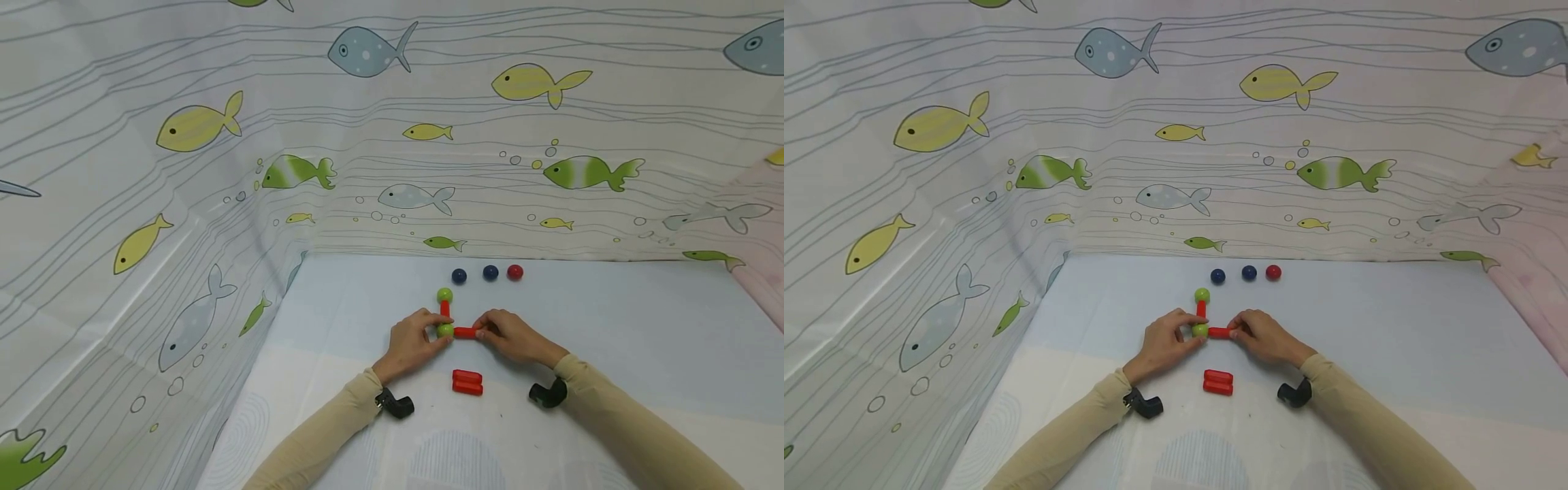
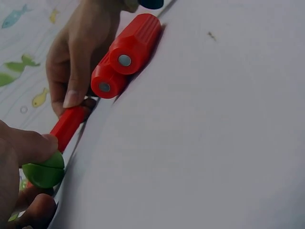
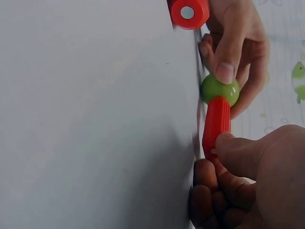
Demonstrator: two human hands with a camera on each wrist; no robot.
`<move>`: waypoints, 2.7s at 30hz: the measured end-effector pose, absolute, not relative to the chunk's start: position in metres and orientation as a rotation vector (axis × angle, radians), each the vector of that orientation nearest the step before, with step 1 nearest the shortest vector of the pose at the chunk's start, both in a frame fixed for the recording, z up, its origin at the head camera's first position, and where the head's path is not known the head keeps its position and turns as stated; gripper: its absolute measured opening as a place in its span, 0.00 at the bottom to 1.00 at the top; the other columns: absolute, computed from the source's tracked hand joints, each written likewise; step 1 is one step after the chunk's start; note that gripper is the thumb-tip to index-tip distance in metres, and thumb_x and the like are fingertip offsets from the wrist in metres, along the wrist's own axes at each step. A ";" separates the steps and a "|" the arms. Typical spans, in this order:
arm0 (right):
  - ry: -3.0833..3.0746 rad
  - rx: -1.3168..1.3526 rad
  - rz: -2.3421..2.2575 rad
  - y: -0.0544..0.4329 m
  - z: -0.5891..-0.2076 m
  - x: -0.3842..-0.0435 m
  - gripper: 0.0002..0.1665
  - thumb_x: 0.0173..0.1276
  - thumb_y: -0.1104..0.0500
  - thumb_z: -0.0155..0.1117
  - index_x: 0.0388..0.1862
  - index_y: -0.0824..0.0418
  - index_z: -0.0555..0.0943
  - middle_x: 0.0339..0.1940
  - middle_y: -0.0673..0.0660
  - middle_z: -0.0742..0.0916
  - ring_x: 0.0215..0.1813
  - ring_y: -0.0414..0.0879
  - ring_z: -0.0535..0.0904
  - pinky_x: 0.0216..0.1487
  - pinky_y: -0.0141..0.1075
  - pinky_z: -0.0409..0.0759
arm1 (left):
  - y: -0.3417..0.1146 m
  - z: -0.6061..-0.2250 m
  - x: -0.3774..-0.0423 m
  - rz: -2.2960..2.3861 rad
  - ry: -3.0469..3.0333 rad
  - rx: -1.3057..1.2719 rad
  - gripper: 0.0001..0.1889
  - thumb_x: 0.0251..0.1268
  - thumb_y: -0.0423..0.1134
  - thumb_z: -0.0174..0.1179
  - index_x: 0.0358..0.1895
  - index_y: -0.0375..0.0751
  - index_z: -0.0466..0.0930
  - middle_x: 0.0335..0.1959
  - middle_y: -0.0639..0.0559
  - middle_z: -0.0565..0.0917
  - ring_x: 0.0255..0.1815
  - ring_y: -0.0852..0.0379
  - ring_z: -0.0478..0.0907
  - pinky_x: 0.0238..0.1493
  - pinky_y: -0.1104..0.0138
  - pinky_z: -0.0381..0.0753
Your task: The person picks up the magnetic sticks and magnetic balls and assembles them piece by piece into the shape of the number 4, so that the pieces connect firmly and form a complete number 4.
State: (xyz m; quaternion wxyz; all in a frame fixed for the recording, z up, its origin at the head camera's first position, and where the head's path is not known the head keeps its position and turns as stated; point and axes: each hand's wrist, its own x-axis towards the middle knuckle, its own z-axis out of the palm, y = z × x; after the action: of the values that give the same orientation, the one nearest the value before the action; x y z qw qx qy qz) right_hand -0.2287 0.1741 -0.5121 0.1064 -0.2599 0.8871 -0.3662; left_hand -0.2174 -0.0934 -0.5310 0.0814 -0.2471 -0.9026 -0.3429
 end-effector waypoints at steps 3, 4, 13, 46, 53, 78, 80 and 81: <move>2.610 -0.783 -1.076 0.174 -0.510 -0.229 0.11 0.79 0.59 0.65 0.53 0.63 0.84 0.43 0.51 0.85 0.44 0.44 0.76 0.47 0.33 0.79 | -0.094 -0.532 -0.217 -1.024 -2.694 -0.732 0.16 0.65 0.46 0.75 0.55 0.54 0.91 0.38 0.56 0.85 0.26 0.68 0.70 0.28 0.75 0.68; 2.611 -0.786 -1.075 0.174 -0.510 -0.229 0.10 0.79 0.59 0.65 0.53 0.62 0.84 0.43 0.51 0.86 0.44 0.44 0.77 0.47 0.33 0.80 | -0.094 -0.532 -0.218 -1.027 -2.692 -0.731 0.16 0.65 0.46 0.75 0.55 0.54 0.91 0.38 0.56 0.85 0.26 0.69 0.70 0.28 0.75 0.67; 2.751 -0.683 -1.089 0.182 -0.506 -0.248 0.11 0.78 0.57 0.68 0.53 0.61 0.86 0.41 0.50 0.88 0.42 0.43 0.79 0.45 0.32 0.81 | -0.097 -0.535 -0.217 -1.060 -2.708 -0.717 0.16 0.65 0.46 0.75 0.55 0.54 0.91 0.38 0.58 0.84 0.25 0.69 0.70 0.27 0.74 0.67; 2.937 -0.314 -0.847 0.194 -0.508 -0.320 0.32 0.81 0.48 0.63 0.75 0.62 0.73 0.22 0.53 0.84 0.19 0.45 0.78 0.28 0.39 0.72 | -0.098 -0.539 -0.219 -1.061 -2.668 -0.750 0.15 0.65 0.47 0.75 0.54 0.55 0.91 0.40 0.59 0.85 0.26 0.70 0.70 0.28 0.74 0.68; 2.951 -0.300 -0.825 0.190 -0.509 -0.320 0.31 0.80 0.47 0.63 0.70 0.66 0.74 0.21 0.52 0.84 0.24 0.47 0.78 0.29 0.38 0.72 | -0.097 -0.537 -0.219 -1.062 -2.666 -0.756 0.15 0.65 0.46 0.75 0.54 0.55 0.91 0.40 0.58 0.85 0.27 0.69 0.70 0.28 0.75 0.67; 2.780 -0.520 -0.820 0.201 -0.508 -0.289 0.31 0.79 0.49 0.66 0.68 0.70 0.74 0.25 0.54 0.80 0.30 0.46 0.76 0.32 0.37 0.75 | -0.096 -0.536 -0.218 -1.049 -2.661 -0.751 0.15 0.65 0.46 0.75 0.54 0.54 0.92 0.37 0.59 0.84 0.25 0.69 0.70 0.27 0.74 0.67; 2.770 -0.537 -0.816 0.203 -0.509 -0.286 0.31 0.79 0.50 0.66 0.69 0.70 0.75 0.24 0.53 0.79 0.29 0.45 0.76 0.32 0.37 0.74 | -0.096 -0.536 -0.218 -1.054 -2.663 -0.750 0.15 0.64 0.46 0.75 0.54 0.54 0.92 0.36 0.59 0.84 0.25 0.69 0.70 0.27 0.74 0.67; 2.767 -0.544 -0.818 0.204 -0.509 -0.283 0.30 0.79 0.50 0.66 0.69 0.69 0.75 0.23 0.53 0.79 0.29 0.45 0.76 0.32 0.37 0.74 | -0.096 -0.536 -0.219 -1.056 -2.663 -0.752 0.15 0.64 0.46 0.75 0.54 0.54 0.92 0.36 0.59 0.84 0.25 0.70 0.70 0.27 0.74 0.67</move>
State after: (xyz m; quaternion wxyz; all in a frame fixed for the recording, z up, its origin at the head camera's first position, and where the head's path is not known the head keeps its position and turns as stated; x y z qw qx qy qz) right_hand -0.2835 0.2042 -0.5093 0.1028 -0.1842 0.9374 -0.2770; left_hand -0.2185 -0.0958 -0.5357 0.0899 -0.2527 -0.8955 -0.3550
